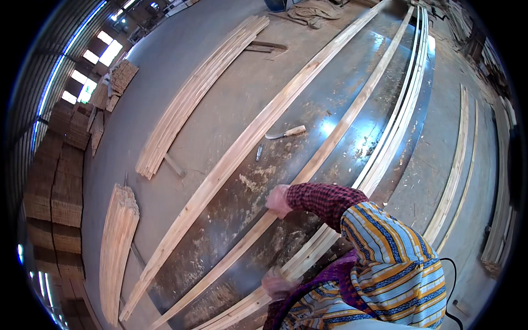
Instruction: The person picks up long wooden planks one at a time by hand and moves them between different piles on the floor of a large workshop.
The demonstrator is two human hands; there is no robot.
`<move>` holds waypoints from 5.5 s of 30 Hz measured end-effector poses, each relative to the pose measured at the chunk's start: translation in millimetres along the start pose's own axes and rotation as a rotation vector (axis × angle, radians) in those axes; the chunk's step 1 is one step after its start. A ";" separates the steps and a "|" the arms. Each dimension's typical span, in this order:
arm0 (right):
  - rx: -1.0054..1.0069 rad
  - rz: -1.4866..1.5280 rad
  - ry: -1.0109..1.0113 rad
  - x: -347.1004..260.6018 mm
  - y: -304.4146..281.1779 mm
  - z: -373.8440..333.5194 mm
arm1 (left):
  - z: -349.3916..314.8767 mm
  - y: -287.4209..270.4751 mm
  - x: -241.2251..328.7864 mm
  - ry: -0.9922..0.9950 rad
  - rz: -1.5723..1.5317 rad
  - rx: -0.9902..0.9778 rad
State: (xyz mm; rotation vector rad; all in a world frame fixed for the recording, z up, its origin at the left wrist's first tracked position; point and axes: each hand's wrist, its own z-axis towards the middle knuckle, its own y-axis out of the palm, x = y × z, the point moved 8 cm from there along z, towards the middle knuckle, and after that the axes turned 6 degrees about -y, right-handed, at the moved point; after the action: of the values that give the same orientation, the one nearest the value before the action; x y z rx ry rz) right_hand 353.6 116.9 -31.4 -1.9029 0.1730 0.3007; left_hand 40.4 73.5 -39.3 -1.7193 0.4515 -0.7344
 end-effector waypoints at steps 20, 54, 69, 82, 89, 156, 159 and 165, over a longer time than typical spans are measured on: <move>-0.223 0.238 -0.079 -44.5 56.9 -107.4 | 4.6 0.7 25.7 0.042 0.298 -0.216; 0.545 0.314 0.179 40.6 55.7 -220.5 | 12.0 -29.0 5.3 0.109 0.310 -0.400; -0.114 -0.120 0.168 -53.2 80.8 -181.9 | -5.6 -53.3 32.4 0.090 0.431 -0.320; 0.389 -0.228 0.081 -120.5 62.9 -238.9 | -63.5 -40.9 28.6 0.123 0.335 0.097; 0.923 -0.383 -0.055 -148.9 91.7 -282.3 | -188.6 59.8 -79.6 -0.980 -1.701 0.100; -0.505 0.452 0.212 -850.3 214.1 254.8 | -464.0 -126.2 -1010.7 -0.893 -2.494 1.189; -0.436 0.506 0.133 -947.0 183.0 320.0 | -473.0 -168.3 -1104.5 -0.816 -2.524 1.199; -0.486 0.405 0.134 -1096.9 193.5 477.0 | -503.7 -228.5 -1306.9 -0.714 -2.530 1.265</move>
State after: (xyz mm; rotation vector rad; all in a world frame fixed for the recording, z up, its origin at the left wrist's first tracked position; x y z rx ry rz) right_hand -805.7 469.3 -40.5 -2.3652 0.6261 0.5232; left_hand -1272.9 610.9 -57.3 -0.2224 -2.5311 -1.2388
